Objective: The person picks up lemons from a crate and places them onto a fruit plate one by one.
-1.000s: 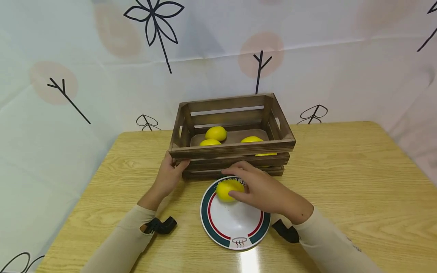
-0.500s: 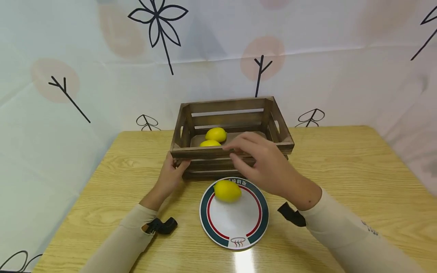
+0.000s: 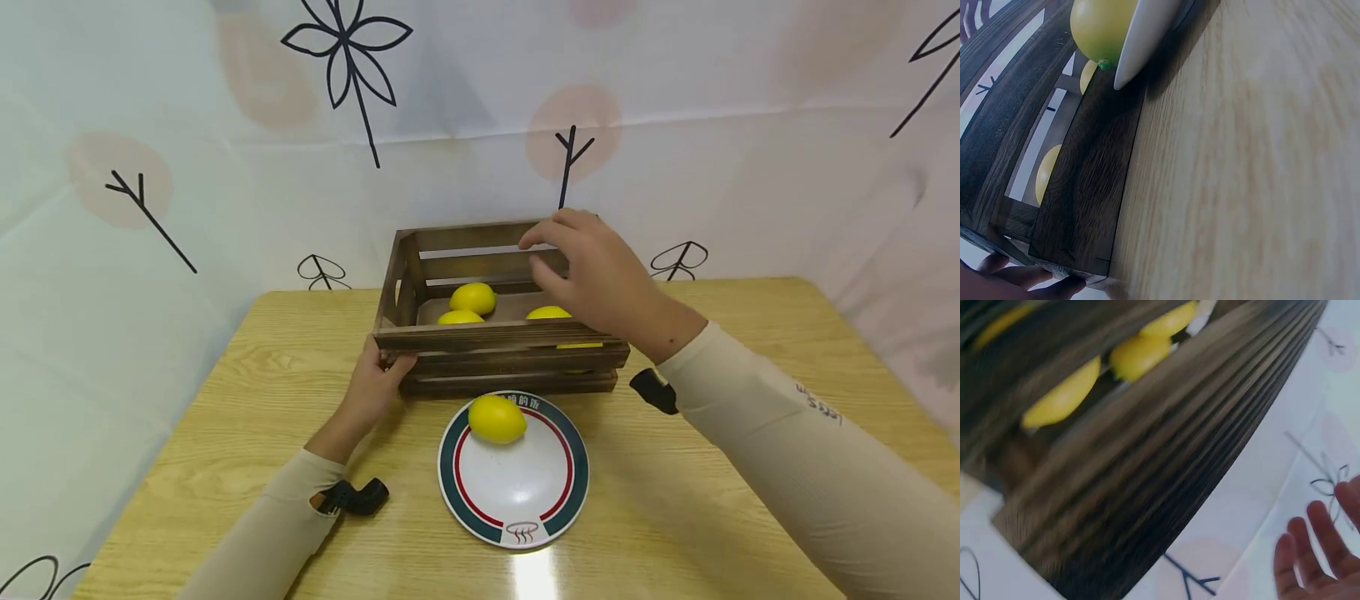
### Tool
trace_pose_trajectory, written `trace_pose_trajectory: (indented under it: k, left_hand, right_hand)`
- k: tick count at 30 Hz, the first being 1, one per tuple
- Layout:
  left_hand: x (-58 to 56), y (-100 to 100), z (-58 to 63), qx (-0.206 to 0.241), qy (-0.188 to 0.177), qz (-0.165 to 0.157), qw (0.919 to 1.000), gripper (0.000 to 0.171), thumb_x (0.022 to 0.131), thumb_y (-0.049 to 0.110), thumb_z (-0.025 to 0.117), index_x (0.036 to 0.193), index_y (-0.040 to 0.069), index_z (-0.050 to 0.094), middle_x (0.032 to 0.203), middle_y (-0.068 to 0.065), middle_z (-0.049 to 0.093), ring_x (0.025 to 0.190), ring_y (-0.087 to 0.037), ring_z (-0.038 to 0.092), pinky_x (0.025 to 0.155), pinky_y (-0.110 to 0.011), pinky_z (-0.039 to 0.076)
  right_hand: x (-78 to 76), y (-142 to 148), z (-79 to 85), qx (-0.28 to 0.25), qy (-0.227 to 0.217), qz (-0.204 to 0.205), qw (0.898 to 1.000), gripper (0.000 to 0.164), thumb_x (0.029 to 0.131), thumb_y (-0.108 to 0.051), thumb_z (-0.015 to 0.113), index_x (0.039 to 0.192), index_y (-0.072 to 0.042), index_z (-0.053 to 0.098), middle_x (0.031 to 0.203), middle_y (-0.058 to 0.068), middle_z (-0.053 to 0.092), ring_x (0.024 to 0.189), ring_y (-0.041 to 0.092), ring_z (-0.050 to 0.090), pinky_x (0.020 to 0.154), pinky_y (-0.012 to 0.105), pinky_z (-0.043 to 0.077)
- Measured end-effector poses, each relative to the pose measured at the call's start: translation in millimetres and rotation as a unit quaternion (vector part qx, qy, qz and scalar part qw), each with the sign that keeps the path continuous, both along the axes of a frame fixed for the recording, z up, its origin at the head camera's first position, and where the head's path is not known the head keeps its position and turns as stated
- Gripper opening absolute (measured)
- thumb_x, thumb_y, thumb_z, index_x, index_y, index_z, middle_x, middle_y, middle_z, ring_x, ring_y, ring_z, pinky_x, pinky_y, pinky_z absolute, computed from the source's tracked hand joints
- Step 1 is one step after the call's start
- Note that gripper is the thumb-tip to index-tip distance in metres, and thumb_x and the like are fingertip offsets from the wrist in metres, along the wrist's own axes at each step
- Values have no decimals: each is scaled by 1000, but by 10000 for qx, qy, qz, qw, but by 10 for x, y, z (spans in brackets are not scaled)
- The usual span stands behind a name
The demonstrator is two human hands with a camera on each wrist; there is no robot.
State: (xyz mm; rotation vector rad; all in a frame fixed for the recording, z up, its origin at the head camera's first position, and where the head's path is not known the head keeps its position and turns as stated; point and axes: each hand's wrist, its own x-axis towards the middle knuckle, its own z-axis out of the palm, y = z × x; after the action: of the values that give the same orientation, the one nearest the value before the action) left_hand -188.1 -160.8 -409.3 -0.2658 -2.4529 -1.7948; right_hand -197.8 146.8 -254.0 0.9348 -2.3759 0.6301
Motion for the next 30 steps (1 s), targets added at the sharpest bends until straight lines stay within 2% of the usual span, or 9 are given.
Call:
trace_pose_trajectory:
  k: [3,6,13,17,22,30]
  left_hand:
    - [15,-16,2,34,-4,32,10000,53,98,21,64,146,3,47,153,-14,29,143,-34,34,114,-55,34]
    - [16,-31,-4,19,-13,33,10000,53,99,21,64,146,3,46,153,-14,29,143,-34,34,113,-55,34]
    - [4,-24,-33,-10,-26,-40,10000,49,99,23,64,142,4,51,153,-13,29,141,-35,36,112,-56,37]
    - [-5,-15,-39,31,-7,-37,10000,49,99,24,64,142,5,50,153,-11,29,141,-34,38,112,-56,36]
    - [27,-10,-58,91,-162,-11,9998,51,99,24,63,145,7,48,154,-10,29,142,-33,37,114,-55,35]
    - [19,4,-40,105,-65,-18,9999,56,100,24,62,150,9,43,155,-9,28,143,-32,35,114,-55,33]
  right_hand:
    - [-112,3,34,506,-574,-284,9967,18,96,-8,62,112,-4,70,118,16,64,99,28,56,83,43,50]
    - [-222,10,38,874,-1116,-442,9889,22,98,-13,60,117,-4,68,124,19,62,115,36,55,97,54,46]
    - [-434,8,-17,1229,-1817,-555,9741,26,100,-15,58,122,-3,65,125,21,62,112,36,58,95,53,47]
    - [-565,-3,-89,1301,-1990,-543,9698,27,99,-13,59,123,-2,64,126,22,62,112,35,59,95,52,48]
    - [-714,-10,-212,1370,-2191,-514,9647,29,99,-12,60,124,1,64,124,23,64,113,36,60,93,51,50]
    - [-784,25,-367,1321,-2528,-670,9561,31,100,-13,58,127,1,62,125,22,64,114,35,60,97,53,48]
